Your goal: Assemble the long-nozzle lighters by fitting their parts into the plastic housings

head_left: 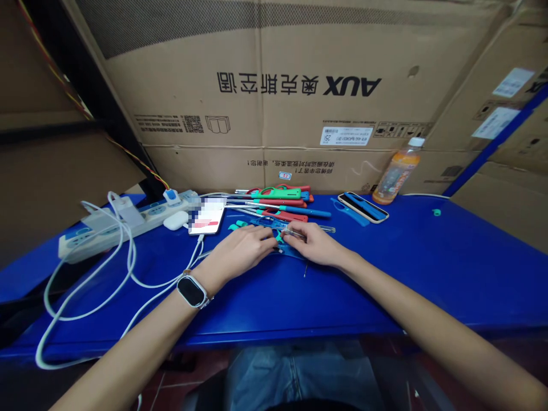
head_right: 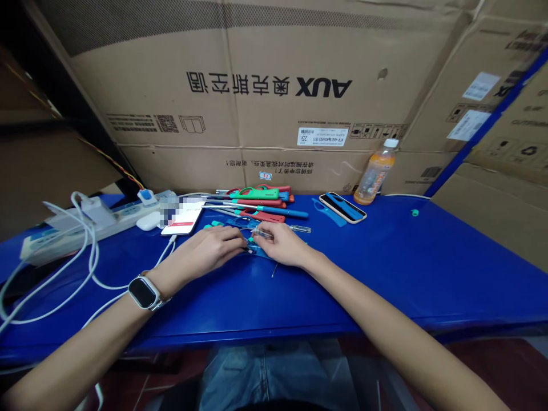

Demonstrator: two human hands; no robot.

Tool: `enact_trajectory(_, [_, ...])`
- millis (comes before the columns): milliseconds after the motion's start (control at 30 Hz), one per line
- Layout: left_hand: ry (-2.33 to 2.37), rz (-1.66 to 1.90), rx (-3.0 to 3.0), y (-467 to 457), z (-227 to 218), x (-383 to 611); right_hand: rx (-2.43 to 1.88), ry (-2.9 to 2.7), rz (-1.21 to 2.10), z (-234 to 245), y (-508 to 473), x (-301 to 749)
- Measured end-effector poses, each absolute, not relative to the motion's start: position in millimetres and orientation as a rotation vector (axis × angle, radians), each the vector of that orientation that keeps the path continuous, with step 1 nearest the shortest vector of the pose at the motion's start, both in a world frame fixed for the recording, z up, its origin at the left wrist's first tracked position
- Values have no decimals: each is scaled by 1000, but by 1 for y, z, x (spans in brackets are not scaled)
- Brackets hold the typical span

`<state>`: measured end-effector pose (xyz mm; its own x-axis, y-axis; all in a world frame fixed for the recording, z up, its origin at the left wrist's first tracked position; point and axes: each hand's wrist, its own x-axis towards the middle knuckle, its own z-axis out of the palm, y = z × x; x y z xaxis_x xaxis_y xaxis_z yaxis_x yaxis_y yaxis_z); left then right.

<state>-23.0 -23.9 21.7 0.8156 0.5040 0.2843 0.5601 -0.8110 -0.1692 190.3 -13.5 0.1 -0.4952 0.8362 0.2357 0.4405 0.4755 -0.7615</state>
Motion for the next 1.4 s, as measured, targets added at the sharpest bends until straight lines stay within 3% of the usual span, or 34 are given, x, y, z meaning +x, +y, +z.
enact_trajectory(233, [-990, -238, -2809, -20, 13, -23, -1121, -2270, 611, -2, -16, 187])
enact_trajectory(900, [-1048, -274, -2952, -21, 8, -27, -1163, -2321, 559, -7, -16, 184])
enact_trajectory(1133, [-1005, -219, -2933, -24, 11, -24, -1168, -2430, 390, -13, -16, 184])
enact_trajectory(1400, [-1013, -446, -3056, -20, 3, -23, -1222, -2494, 416, -14, -18, 186])
